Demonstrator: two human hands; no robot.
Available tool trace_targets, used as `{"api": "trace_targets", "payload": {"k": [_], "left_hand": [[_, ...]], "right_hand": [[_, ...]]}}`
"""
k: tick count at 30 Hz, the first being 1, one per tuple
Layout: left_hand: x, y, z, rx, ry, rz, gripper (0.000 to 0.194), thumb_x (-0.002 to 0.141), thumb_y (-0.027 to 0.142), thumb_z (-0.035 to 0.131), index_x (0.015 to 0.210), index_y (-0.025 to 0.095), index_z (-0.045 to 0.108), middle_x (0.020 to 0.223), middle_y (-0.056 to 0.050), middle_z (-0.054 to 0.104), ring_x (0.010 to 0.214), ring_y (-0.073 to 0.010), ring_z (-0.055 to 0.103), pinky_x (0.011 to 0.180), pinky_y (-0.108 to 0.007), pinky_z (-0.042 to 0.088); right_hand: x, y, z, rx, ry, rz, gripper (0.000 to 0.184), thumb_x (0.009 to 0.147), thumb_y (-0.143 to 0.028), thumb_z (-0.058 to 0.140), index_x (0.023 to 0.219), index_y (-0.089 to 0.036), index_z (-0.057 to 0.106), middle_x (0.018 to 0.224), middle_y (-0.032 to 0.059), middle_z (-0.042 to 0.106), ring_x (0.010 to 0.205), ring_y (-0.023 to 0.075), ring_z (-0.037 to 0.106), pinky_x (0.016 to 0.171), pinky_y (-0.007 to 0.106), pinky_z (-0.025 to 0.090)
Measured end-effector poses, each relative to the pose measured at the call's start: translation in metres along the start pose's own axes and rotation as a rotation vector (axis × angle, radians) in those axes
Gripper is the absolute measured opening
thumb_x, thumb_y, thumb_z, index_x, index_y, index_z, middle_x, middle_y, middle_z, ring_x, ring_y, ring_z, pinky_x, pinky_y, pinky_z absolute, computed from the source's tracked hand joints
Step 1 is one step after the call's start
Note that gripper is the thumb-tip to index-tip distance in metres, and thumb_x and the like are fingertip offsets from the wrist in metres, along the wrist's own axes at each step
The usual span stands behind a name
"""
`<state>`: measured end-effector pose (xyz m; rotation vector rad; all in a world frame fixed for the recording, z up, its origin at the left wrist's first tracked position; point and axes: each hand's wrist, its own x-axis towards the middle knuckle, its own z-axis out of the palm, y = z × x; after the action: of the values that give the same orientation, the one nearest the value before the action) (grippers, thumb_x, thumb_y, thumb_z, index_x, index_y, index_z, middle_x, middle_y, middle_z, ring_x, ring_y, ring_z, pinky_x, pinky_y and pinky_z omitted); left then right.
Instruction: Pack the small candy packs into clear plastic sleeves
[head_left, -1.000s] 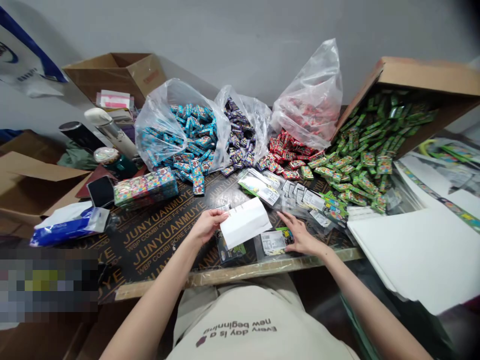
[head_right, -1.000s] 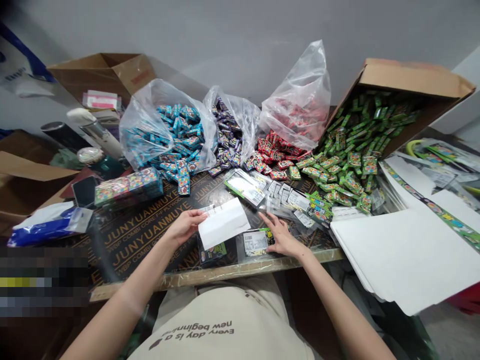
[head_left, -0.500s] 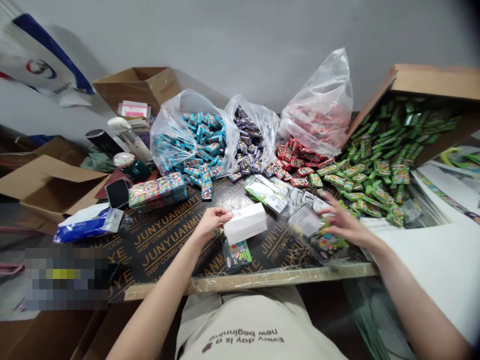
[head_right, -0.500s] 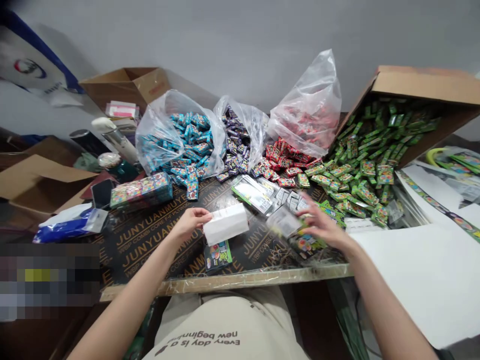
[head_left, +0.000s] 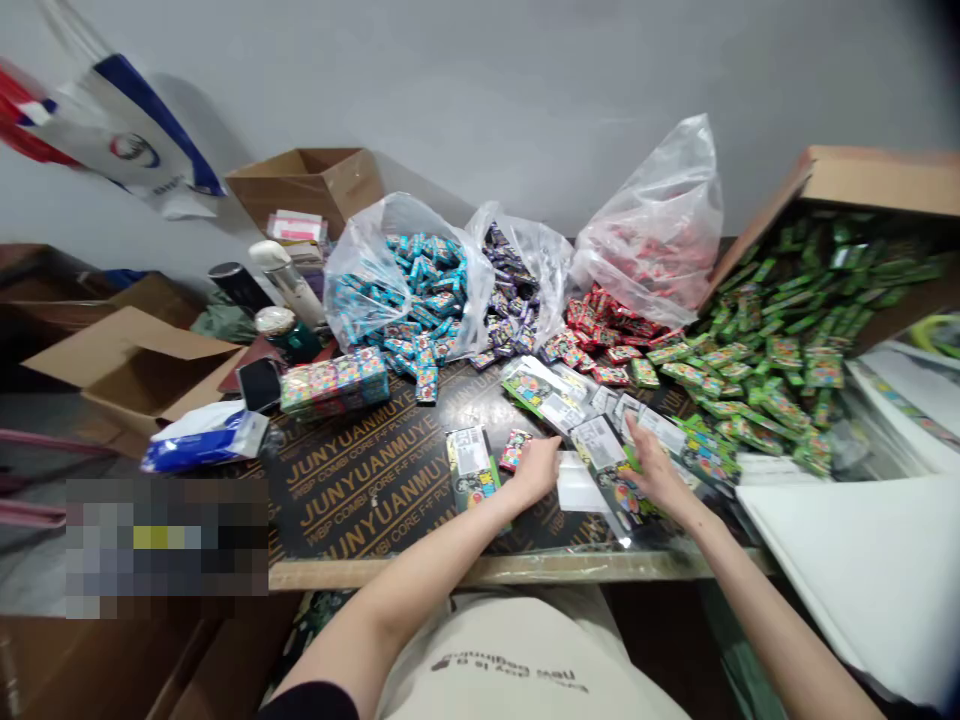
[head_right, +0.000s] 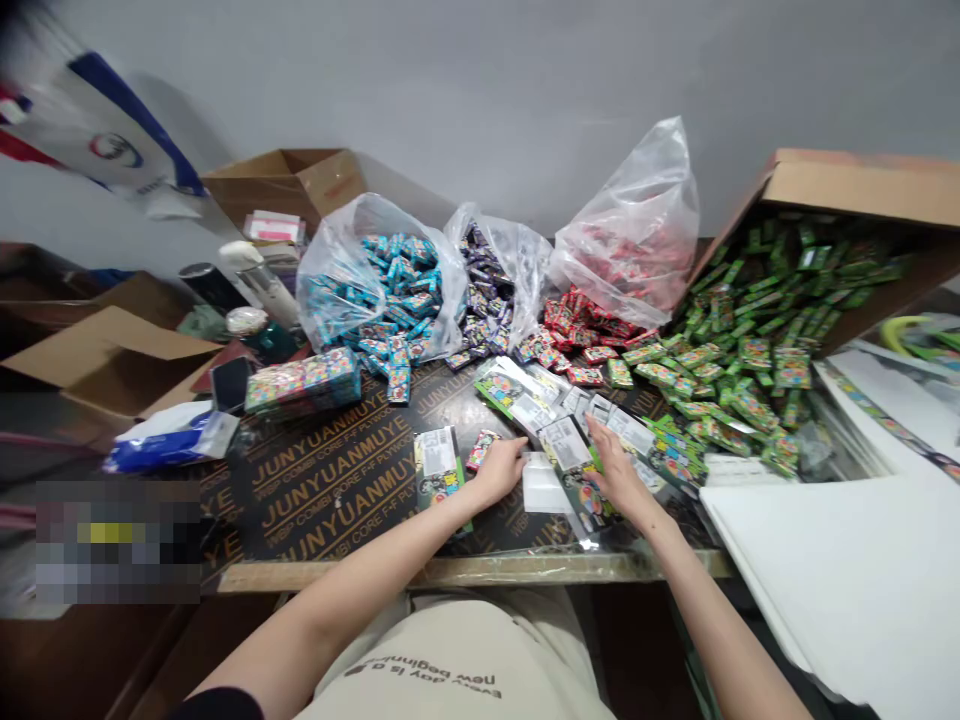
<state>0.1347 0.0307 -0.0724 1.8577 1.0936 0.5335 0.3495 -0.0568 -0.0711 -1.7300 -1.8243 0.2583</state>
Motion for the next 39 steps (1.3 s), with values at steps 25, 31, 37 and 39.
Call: {"api": "trace_targets", "payload": {"k": [25, 31, 37, 39], "left_hand": [[-0.059, -0.011, -0.131, -0.078, 0.211, 0.157, 0.012, 0.070, 0.021, 0.063, 0.080, 0.016, 0.068, 0.079, -0.005, 0.067, 0.073, -0.0164, 0.059, 0.066, -0.025, 0.044], [-0.061, -0.009, -0.132, -0.069, 0.228, 0.168, 0.009, 0.067, 0.019, 0.063, 0.074, 0.014, 0.066, 0.074, -0.005, 0.067, 0.070, -0.0163, 0.059, 0.065, -0.025, 0.043], [-0.065, 0.000, -0.131, -0.066, 0.265, 0.166, 0.010, 0.068, 0.019, 0.059, 0.074, 0.014, 0.065, 0.073, -0.005, 0.066, 0.068, -0.0156, 0.058, 0.063, -0.024, 0.042], [-0.064, 0.001, -0.128, -0.070, 0.301, 0.137, 0.015, 0.067, 0.028, 0.064, 0.071, 0.013, 0.065, 0.070, -0.005, 0.065, 0.066, -0.0155, 0.058, 0.062, -0.025, 0.042]], "right_hand": [[0.091, -0.191, 0.032, 1.022, -0.144, 0.262, 0.085, 0.063, -0.026, 0.071, 0.135, -0.024, 0.026, 0.066, -0.0030, 0.064, 0.064, 0.0150, 0.061, 0.067, 0.030, 0.048], [0.091, -0.196, 0.044, 1.064, -0.196, 0.355, 0.090, 0.061, -0.020, 0.071, 0.136, -0.021, 0.022, 0.063, -0.0034, 0.064, 0.061, 0.0157, 0.062, 0.068, 0.032, 0.049], [0.095, -0.198, 0.049, 0.941, -0.137, 0.322, 0.088, 0.061, -0.018, 0.069, 0.136, -0.019, 0.023, 0.062, -0.0026, 0.064, 0.060, 0.0166, 0.061, 0.067, 0.033, 0.049], [0.096, -0.198, 0.050, 0.923, -0.137, 0.312, 0.087, 0.062, -0.018, 0.068, 0.136, -0.019, 0.022, 0.062, -0.0025, 0.064, 0.059, 0.0161, 0.061, 0.064, 0.031, 0.049]]}}
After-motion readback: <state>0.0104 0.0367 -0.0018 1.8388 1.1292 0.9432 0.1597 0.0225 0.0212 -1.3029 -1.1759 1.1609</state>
